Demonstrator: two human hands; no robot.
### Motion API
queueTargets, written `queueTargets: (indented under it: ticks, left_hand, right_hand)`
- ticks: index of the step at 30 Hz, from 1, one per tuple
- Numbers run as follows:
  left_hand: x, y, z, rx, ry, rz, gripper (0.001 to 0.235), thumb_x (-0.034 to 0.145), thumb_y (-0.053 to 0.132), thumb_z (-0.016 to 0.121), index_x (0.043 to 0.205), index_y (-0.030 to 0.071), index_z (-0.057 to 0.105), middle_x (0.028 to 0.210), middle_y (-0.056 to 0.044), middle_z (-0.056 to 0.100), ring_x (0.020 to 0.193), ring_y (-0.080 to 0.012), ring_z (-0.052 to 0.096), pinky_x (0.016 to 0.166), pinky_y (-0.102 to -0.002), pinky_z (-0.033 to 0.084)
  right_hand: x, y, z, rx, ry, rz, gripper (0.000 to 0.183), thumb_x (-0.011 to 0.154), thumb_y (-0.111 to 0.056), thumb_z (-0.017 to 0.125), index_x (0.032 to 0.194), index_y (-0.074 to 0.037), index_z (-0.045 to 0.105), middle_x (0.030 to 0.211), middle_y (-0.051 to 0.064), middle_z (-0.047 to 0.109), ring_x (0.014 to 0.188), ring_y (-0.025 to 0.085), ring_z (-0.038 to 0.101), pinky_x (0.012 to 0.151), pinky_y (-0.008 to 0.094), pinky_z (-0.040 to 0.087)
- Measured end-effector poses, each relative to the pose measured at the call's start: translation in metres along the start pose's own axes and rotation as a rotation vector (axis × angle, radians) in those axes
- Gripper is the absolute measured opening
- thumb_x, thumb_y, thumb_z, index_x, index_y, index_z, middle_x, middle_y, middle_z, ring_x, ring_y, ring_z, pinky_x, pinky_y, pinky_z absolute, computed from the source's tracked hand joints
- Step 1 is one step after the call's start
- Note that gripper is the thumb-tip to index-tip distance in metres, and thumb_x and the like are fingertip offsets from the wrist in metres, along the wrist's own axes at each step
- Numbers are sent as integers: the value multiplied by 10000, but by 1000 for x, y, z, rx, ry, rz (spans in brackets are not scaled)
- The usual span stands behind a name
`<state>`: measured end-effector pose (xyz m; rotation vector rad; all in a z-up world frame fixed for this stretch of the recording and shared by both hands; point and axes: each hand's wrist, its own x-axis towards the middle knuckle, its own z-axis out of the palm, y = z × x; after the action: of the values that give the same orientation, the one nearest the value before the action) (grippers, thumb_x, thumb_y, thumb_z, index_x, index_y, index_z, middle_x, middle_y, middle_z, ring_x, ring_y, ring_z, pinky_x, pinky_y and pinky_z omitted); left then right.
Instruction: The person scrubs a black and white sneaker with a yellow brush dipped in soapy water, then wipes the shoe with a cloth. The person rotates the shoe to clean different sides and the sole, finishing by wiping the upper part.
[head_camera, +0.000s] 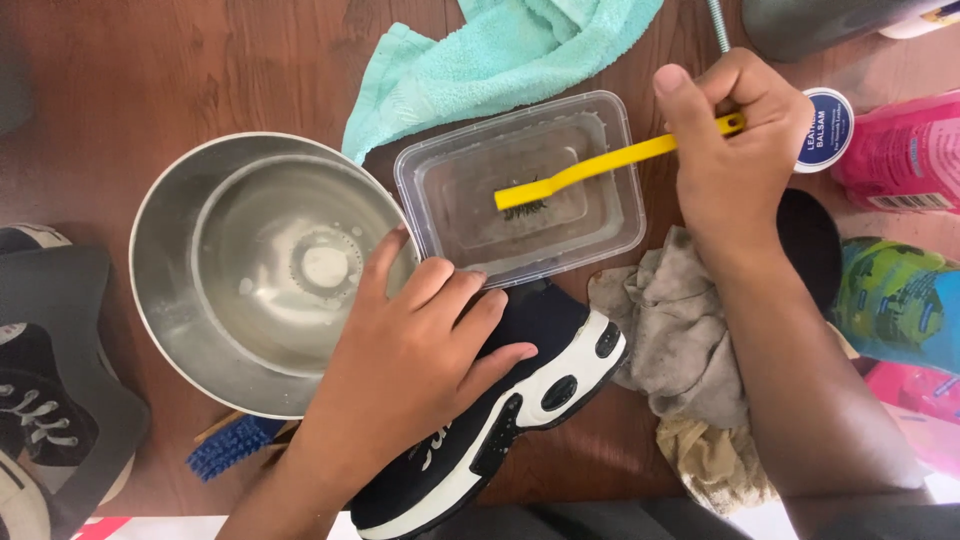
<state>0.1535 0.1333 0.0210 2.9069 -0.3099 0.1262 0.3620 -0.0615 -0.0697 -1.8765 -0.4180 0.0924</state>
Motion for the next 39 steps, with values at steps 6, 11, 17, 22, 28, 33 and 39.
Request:
queueTargets:
  ticks: [6, 11, 17, 22, 28, 33, 39]
  left_hand:
    - [-1, 0, 2, -4, 5, -5, 452, 1004, 565, 657, 949, 116, 669, 912, 10, 613, 893, -203, 554, 1055, -550, 438]
    - [-1, 0, 1, 27, -7, -4, 450, 1007, 570, 652, 949, 125, 675, 882, 13, 599, 895, -200, 557, 1050, -533, 449]
    - [-1, 1, -1, 49, -23, 8, 464, 999, 586, 667, 986, 123, 687, 895, -1, 597, 921, -204, 549, 1015, -492, 486]
    - [0, 0, -2, 60, -17, 22, 449, 1010, 577, 670, 970, 129, 679, 889, 0, 595, 926, -213, 550, 1004, -481, 487]
    - [-2, 1, -3, 81, 21, 47, 437, 1048, 557, 626, 998, 130, 705, 916, -17, 608, 927, -221, 568, 994, -482, 476]
    - [-6, 4, -2, 51, 57, 55, 433, 1056, 523, 608, 952, 117, 718, 970, -39, 614, 960, -233, 594, 1043, -555, 405]
    - [-10, 22, -17, 68, 137, 68, 336, 995, 426, 770, 1012, 93, 732, 1043, -62, 572, 969, -257, 578, 1074, -597, 383]
  right_hand:
    - [4, -2, 1, 86, -105, 31, 419, 1165, -110, 712, 826, -142, 468, 762, -18, 477, 680, 68, 423, 653, 243, 381]
    - [3, -7, 2, 99, -141, 90, 403, 1143, -195, 721, 809, -127, 505, 771, 9, 564, 713, 76, 500, 700, 231, 427]
    - [4, -7, 2, 95, -197, 96, 356, 1156, -244, 673, 859, -133, 510, 794, 5, 560, 692, 67, 470, 626, 215, 388]
    - [4, -25, -3, 208, -357, 178, 258, 1168, -268, 576, 963, -125, 513, 806, -21, 481, 648, 62, 424, 568, 191, 365]
    - [11, -24, -19, 218, -540, 21, 271, 1176, -288, 525, 1293, -56, 602, 775, -21, 439, 642, 64, 394, 593, 189, 334]
    - [14, -33, -27, 96, -596, -78, 357, 1195, -305, 462, 1319, -8, 616, 846, 68, 534, 716, 94, 482, 627, 193, 367]
    - [9, -62, -29, -17, -754, -278, 301, 1162, -106, 496, 1435, -9, 576, 957, 37, 630, 699, 86, 541, 627, 201, 448]
